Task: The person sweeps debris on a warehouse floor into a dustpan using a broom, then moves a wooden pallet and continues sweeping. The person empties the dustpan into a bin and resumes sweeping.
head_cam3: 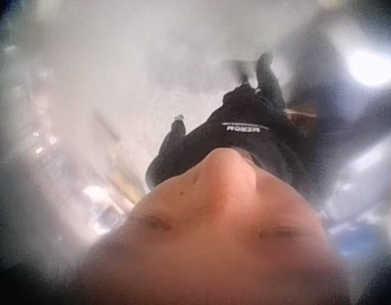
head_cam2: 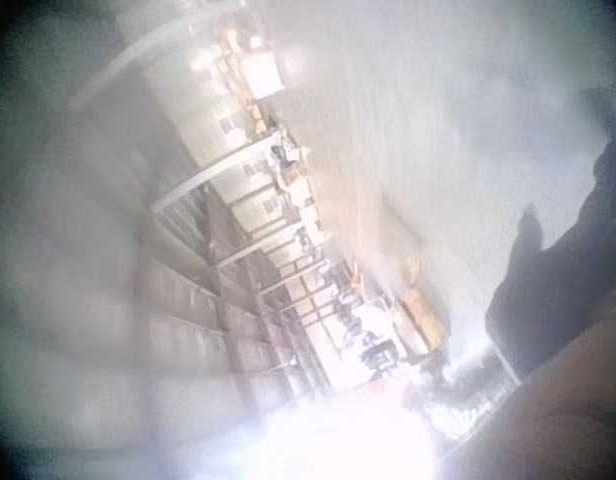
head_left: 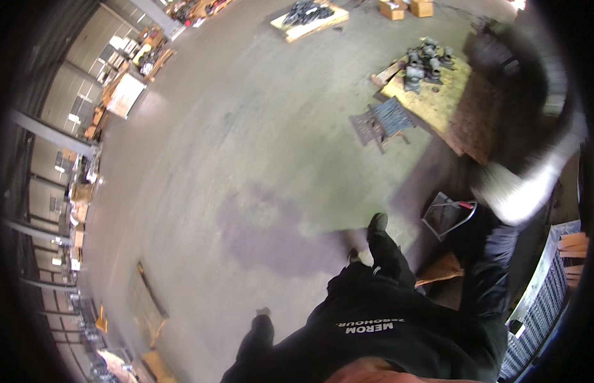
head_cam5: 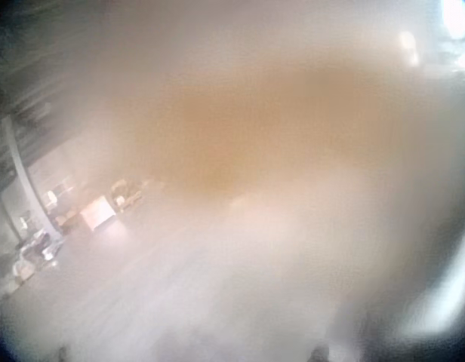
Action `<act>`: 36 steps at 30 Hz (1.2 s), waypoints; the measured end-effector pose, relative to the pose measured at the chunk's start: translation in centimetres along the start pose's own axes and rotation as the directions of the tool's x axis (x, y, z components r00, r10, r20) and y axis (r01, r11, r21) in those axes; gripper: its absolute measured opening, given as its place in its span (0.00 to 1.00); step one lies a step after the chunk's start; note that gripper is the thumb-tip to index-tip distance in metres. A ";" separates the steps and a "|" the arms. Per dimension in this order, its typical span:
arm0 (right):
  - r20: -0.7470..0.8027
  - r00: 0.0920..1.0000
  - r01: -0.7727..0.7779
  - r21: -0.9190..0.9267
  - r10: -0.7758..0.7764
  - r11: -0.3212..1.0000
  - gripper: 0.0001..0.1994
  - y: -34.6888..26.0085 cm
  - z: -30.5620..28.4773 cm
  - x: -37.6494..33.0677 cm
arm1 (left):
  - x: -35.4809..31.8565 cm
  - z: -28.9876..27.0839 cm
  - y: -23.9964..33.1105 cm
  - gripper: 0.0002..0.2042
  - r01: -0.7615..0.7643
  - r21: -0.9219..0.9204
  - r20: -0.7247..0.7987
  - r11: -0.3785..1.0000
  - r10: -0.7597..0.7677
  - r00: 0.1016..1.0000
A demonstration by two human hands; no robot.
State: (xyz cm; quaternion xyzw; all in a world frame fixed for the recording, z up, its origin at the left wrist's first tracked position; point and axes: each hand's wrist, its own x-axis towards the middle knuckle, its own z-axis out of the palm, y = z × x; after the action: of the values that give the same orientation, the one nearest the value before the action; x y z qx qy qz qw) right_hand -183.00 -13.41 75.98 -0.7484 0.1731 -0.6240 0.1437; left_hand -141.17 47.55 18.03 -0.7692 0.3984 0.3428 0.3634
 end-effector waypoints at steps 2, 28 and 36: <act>-0.007 0.984 0.180 0.035 -0.179 0.983 0.38 -3.1 4.3 2.6 | -4.4 5.9 0.9 0.13 -0.017 -0.210 0.172 0.978 0.054 0.984; 0.045 0.668 0.293 0.902 -0.743 0.317 0.38 -33.7 60.8 8.1 | -12.8 -7.9 -17.9 0.14 -0.319 -0.899 0.060 -0.300 -0.806 0.589; -0.150 0.529 0.449 0.884 -0.835 0.126 0.39 -50.4 71.1 3.9 | -12.8 16.5 3.8 0.14 0.197 -0.661 0.644 -0.724 -0.413 0.644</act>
State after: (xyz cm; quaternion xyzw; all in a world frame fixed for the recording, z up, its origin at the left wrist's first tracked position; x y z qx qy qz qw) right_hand -108.39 30.11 88.30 -0.6708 -0.5409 -0.4532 0.2282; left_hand -154.12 64.35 19.08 -0.7710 -0.4357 0.2545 -0.3884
